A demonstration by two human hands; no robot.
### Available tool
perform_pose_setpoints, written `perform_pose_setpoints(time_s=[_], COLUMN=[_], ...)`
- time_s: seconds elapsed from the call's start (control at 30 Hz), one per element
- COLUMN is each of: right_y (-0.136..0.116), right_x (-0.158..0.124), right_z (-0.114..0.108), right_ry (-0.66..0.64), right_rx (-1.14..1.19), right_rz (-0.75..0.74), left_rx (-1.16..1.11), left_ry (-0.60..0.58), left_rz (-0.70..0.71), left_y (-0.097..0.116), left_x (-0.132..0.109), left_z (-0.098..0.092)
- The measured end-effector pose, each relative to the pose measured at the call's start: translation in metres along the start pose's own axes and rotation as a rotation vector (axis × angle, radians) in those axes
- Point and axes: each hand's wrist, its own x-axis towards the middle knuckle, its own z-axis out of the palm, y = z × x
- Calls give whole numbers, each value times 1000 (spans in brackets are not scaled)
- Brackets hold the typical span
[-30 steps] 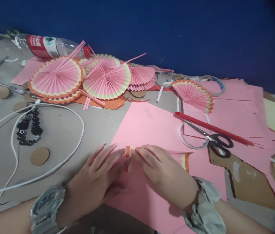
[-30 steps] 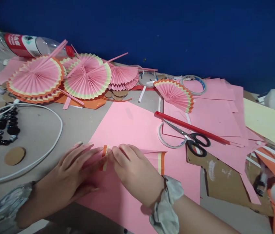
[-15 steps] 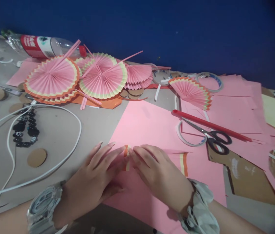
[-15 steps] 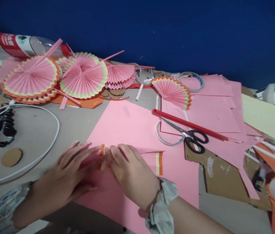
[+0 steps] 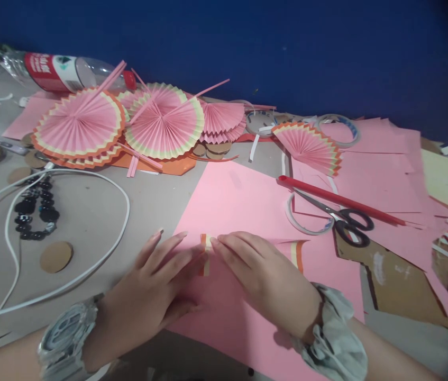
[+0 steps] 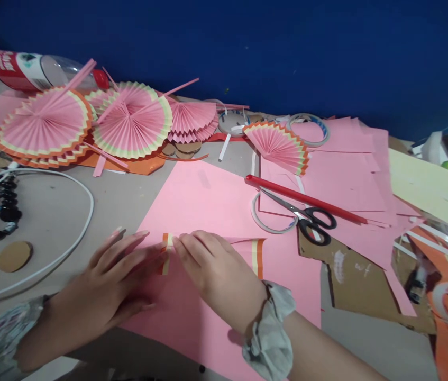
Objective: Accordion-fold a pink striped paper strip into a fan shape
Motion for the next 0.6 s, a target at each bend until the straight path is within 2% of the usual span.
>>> perform_pose_setpoints(time_s=[0.17,0.37,0.6], right_y=[10,16,12], right_x=[6,13,13], right_z=[-7,2,5], right_ry=[48,117,170], right_rx=[-63,-31,-64], right_rz=[-15,-16,-49], left_rx=[-51,-41,3], left_ry=[2,8,-6], left_rz=[3,9,0], left_y=[1,0,0], left_x=[1,1,-1], left_z=[0,-1,-1])
